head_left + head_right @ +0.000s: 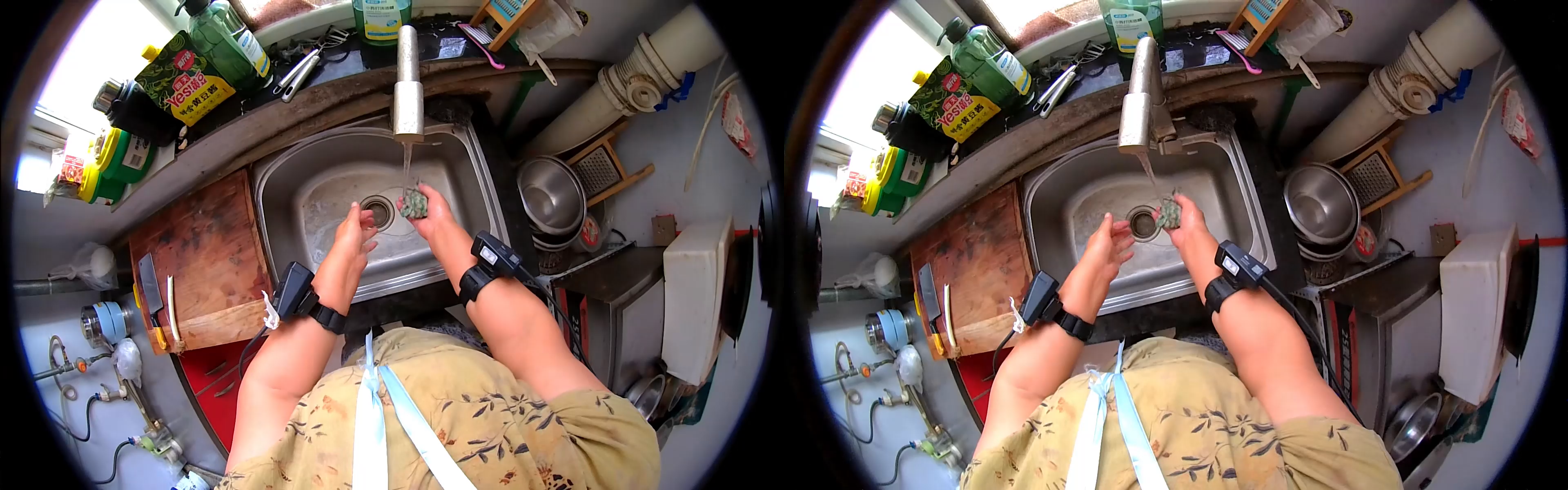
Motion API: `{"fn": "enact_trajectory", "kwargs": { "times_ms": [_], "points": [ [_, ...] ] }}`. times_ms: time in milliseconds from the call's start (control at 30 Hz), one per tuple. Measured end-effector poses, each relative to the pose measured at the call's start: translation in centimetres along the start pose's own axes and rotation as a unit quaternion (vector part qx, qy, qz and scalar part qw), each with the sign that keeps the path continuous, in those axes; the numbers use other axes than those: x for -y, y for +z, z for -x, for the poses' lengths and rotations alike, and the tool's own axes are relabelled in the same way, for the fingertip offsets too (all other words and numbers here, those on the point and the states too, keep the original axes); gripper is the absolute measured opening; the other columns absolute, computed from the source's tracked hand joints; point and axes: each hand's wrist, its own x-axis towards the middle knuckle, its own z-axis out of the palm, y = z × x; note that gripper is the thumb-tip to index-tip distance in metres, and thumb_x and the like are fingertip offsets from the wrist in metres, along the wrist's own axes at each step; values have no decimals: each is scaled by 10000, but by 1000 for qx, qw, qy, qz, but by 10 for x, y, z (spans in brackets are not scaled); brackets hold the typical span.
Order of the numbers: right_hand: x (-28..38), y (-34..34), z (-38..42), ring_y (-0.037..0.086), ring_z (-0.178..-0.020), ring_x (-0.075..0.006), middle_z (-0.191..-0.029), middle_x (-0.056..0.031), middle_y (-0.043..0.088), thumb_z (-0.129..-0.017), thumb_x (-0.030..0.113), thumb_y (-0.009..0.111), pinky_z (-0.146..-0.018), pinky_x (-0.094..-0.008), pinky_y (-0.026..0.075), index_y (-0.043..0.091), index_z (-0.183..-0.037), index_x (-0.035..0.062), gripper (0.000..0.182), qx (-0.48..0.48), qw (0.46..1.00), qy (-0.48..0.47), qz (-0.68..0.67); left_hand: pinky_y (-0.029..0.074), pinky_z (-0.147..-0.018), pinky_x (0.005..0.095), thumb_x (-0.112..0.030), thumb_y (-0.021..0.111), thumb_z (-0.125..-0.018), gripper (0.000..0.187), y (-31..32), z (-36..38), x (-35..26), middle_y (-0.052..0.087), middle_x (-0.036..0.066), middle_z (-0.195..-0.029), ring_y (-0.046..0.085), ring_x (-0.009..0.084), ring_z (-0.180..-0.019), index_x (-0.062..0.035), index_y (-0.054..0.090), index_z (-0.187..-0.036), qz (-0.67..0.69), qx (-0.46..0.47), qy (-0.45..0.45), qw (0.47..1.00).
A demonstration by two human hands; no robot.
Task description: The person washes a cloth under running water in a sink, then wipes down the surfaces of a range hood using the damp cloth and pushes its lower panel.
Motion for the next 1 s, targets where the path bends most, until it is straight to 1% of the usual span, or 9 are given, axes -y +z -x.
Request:
{"fn": "enact_trajectory", "kwargs": {
  "times_ms": [33, 167, 300, 500, 567, 700, 800, 867, 1000],
  "points": [
    [3, 4, -1, 563, -791, -301, -880, -149, 541, -832, 220, 530, -691, -509, 491, 486, -1053, 45, 286, 27, 1000, 10, -5, 298, -938, 490, -497, 360, -898, 525, -2, -2, 3, 459, 134, -1202, 400, 297, -1168, -50, 514, -1126, 15, -4, -16, 1000],
    [9, 29, 11, 513, -914, -325, -998, -155, 525, -829, 312, 554, -797, -534, 444, 488, -1062, 55, 353, 70, 998, -3, -8, 328, -905, 466, -486, 354, -902, 512, -4, -6, 5, 469, 127, -1194, 425, 280, -1135, -55, 527, -1116, 20, -14, -25, 999],
    [11, 37, 9, 524, -862, -312, -931, -128, 541, -855, 311, 513, -810, -526, 423, 535, -985, 88, 259, 88, 996, 30, 2, 325, -908, 468, -473, 356, -905, 495, -16, -9, 0, 484, 121, -1185, 442, 283, -1119, -58, 523, -1118, 45, -15, -20, 999],
    [0, 33, 8, 524, -861, -330, -989, -134, 522, -834, 287, 569, -705, -461, 458, 530, -987, 101, 243, 122, 992, 15, 34, 319, -925, 484, -453, 360, -908, 482, -30, -10, -9, 473, 137, -1206, 452, 304, -1110, -47, 520, -1115, 82, -55, -11, 995],
    [-4, 21, -8, 526, -885, -360, -998, -136, 524, -819, 267, 600, -644, -414, 472, 514, -1005, 100, 264, 119, 990, 64, 27, 318, -928, 485, -439, 364, -911, 470, -37, -12, -11, 461, 148, -1215, 448, 311, -1114, -46, 520, -1115, 96, -64, 2, 993],
    [-10, 11, -2, 527, -909, -377, -1016, -142, 521, -819, 273, 603, -614, -391, 477, 500, -1023, 95, 290, 128, 989, 60, 44, 315, -935, 481, -400, 385, -911, 438, -45, -14, -12, 455, 152, -1214, 443, 321, -1120, -37, 514, -1119, 114, -71, 3, 991],
    [-11, 9, 5, 529, -912, -376, -1028, -135, 527, -857, 341, 538, -635, -405, 474, 498, -1064, 105, 317, 136, 986, 67, 74, 321, -928, 473, -375, 395, -912, 417, -47, -14, -11, 462, 146, -1205, 451, 321, -1113, -34, 509, -1124, 117, -67, 4, 991],
    [-11, 11, 11, 566, -784, -289, -902, -110, 553, -859, 401, 522, -587, -414, 484, 507, -1019, 86, 354, 117, 989, 70, 59, 326, -921, 468, -367, 396, -912, 410, -48, -14, -10, 463, 144, -1203, 454, 319, -1110, -35, 509, -1125, 112, -65, 2, 992],
    [-11, 17, 12, 567, -791, -262, -891, -96, 571, -851, 449, 518, -579, -412, 474, 534, -1021, 91, 396, 109, 989, 70, 72, 338, -900, 455, -351, 400, -911, 395, -48, -14, -11, 464, 140, -1200, 460, 311, -1105, -38, 509, -1126, 102, -65, -1, 993]
  ]
}}
